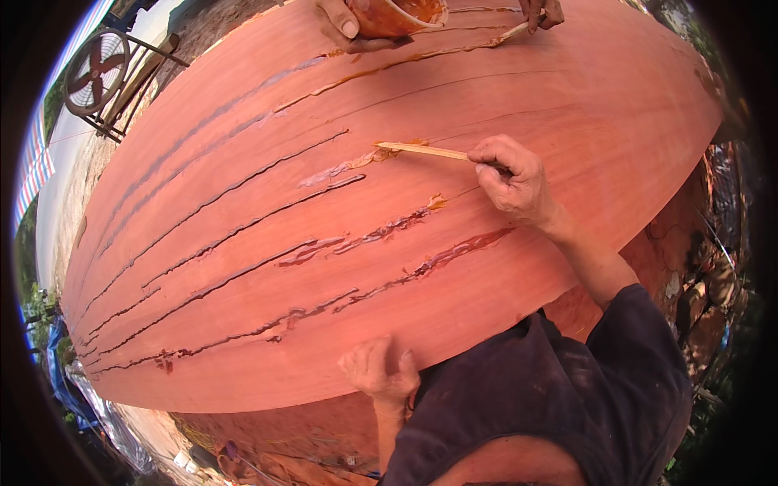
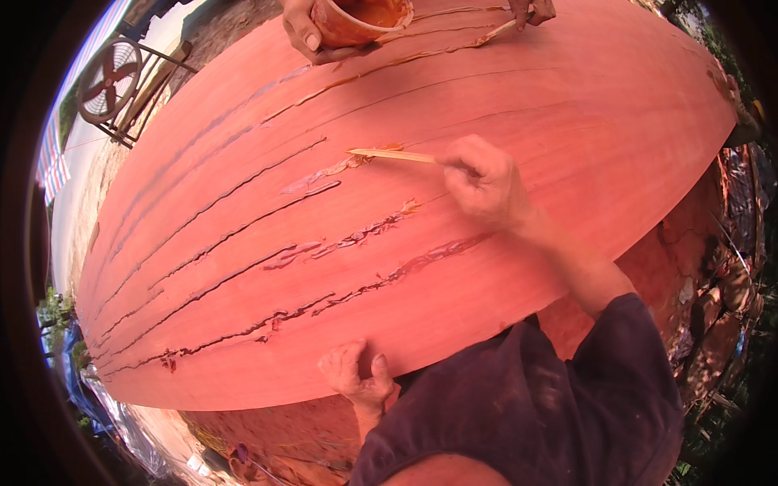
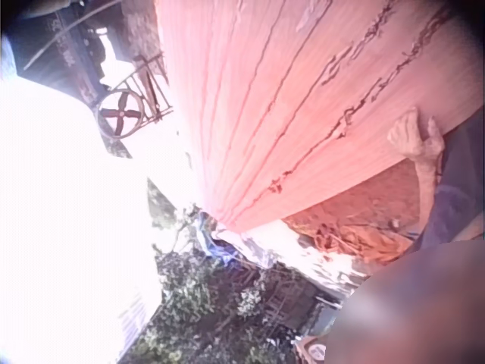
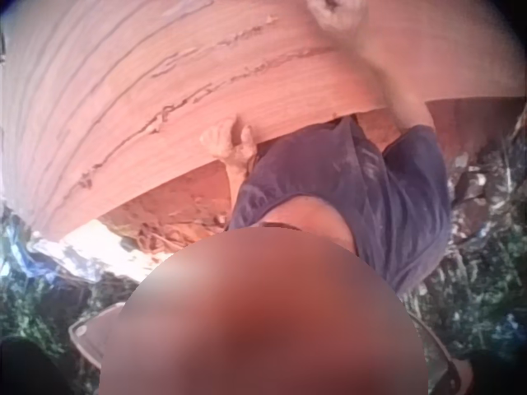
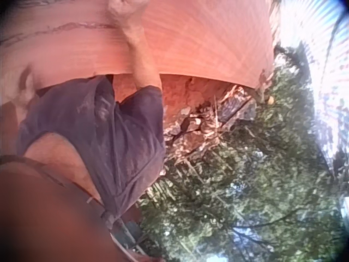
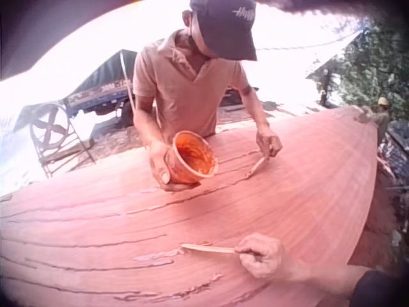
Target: The person uses a small wooden stick to spread a reddish-brown paste into pre-cut grooves on a large pinkish board. Another person assists by holding a container of the paste and applying it with a separate stick. The camera wearer repeatedly dips the stick and fills the grooves along the board surface.
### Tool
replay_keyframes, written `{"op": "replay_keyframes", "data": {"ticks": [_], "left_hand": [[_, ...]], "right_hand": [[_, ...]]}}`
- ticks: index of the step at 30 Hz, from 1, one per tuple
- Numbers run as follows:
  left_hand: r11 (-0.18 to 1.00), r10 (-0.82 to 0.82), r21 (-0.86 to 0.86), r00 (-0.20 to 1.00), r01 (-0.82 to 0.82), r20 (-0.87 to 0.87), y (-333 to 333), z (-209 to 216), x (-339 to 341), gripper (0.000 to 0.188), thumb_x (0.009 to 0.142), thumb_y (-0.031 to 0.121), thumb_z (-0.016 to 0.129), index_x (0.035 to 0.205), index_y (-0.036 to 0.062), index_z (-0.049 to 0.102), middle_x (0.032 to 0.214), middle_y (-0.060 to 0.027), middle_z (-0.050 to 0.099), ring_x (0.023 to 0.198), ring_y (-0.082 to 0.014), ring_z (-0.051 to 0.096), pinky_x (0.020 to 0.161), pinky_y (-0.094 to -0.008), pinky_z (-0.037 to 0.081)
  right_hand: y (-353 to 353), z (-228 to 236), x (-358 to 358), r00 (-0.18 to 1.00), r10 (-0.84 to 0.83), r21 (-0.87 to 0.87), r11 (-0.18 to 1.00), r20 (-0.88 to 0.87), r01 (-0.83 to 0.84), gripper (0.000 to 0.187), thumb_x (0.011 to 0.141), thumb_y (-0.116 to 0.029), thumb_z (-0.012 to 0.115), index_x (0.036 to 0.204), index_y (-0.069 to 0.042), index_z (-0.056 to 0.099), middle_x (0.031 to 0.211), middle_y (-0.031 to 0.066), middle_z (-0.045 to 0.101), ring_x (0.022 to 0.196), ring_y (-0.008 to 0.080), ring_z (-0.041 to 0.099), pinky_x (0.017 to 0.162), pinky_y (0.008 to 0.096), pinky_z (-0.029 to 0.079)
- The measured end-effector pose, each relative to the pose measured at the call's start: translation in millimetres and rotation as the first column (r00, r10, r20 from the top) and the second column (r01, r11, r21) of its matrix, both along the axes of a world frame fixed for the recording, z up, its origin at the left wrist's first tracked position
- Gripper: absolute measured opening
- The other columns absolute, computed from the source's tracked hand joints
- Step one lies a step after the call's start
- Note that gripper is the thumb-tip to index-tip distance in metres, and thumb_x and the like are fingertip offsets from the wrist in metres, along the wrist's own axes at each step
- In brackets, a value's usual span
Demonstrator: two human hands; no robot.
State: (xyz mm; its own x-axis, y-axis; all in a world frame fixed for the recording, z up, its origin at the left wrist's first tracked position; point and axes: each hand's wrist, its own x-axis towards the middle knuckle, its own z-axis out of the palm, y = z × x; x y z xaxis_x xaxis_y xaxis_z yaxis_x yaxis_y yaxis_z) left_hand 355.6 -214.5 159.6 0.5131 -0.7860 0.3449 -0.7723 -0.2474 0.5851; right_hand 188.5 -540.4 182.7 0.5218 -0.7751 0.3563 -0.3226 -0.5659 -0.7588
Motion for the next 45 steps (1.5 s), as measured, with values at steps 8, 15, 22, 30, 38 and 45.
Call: {"op": "replay_keyframes", "data": {"ticks": [8,15,22,30,38,45], "left_hand": [[0.999,-0.007,-0.034,1.0,0.007,0.001,-0.2,-4.8,-0.2,0.038,0.089,0.045,0.073,0.097,0.0074,0.076,0.088,-0.0083,0.068,0.082,-0.0308,0.061,0.077,-0.0433,0.041],[1.0,-0.019,0.018,1.0,0.018,0.017,3.2,-3.9,0.1,0.038,0.09,0.044,0.071,0.096,0.0064,0.074,0.089,-0.0086,0.068,0.082,-0.0315,0.06,0.078,-0.0441,0.041],[1.0,-0.025,0.014,0.999,0.024,0.026,1.6,-4.6,-0.9,0.039,0.092,0.045,0.068,0.096,0.0066,0.073,0.09,-0.0081,0.068,0.082,-0.0314,0.061,0.079,-0.0441,0.041],[0.999,-0.03,0.032,0.999,0.03,0.023,3.1,-3.9,-0.8,0.038,0.092,0.045,0.068,0.097,0.007,0.073,0.091,-0.0075,0.069,0.084,-0.0308,0.061,0.081,-0.0439,0.041],[0.999,-0.042,0.023,0.999,0.042,0.018,4.0,-6.0,0.6,0.038,0.091,0.044,0.069,0.097,0.0073,0.073,0.092,-0.0067,0.069,0.085,-0.0305,0.061,0.082,-0.0439,0.041],[0.999,-0.046,0.024,0.999,0.045,0.029,4.6,-6.5,1.0,0.039,0.091,0.045,0.069,0.097,0.0067,0.074,0.091,-0.0071,0.07,0.084,-0.0308,0.061,0.081,-0.0439,0.041]], "right_hand": [[11.2,-6.9,8.6,0.999,0.033,0.03,0.999,0.034,-0.034,0.016,0.091,0.006,0.063,0.103,0.003,0.072,0.096,0.0077,0.069,0.071,0.0094,0.057,0.06,0.0252,0.046],[18.4,-9.2,2.2,0.999,0.007,0.151,0.988,0.048,-0.014,0.014,0.094,0.003,0.064,0.105,0.002,0.072,0.09,0.0053,0.065,0.07,0.0077,0.055,0.06,0.0257,0.044],[22.9,-8.5,-15.1,0.996,-0.084,0.182,0.98,-0.005,0.084,0.012,0.097,-0.001,0.066,0.107,0.003,0.072,0.083,0.0015,0.061,0.07,0.0077,0.053,0.061,0.0268,0.043],[33.7,-9.4,-27.6,0.976,-0.218,0.283,0.936,0.001,0.209,0.013,0.102,-0.004,0.063,0.108,0.002,0.072,0.076,-0.0036,0.056,0.069,0.0048,0.048,0.06,0.0255,0.04],[35.5,-6.1,-41.4,0.944,-0.33,0.439,0.852,0.027,0.285,0.014,0.102,-0.005,0.062,0.108,0.002,0.072,0.078,-0.0073,0.056,0.069,0.0024,0.045,0.059,0.0241,0.036],[25.7,-10.3,-44.8,0.926,-0.374,0.629,0.735,0.061,0.255,0.017,0.102,-0.009,0.06,0.108,0.001,0.073,0.074,-0.007,0.056,0.06,-0.0002,0.042,0.051,0.0213,0.032]]}}
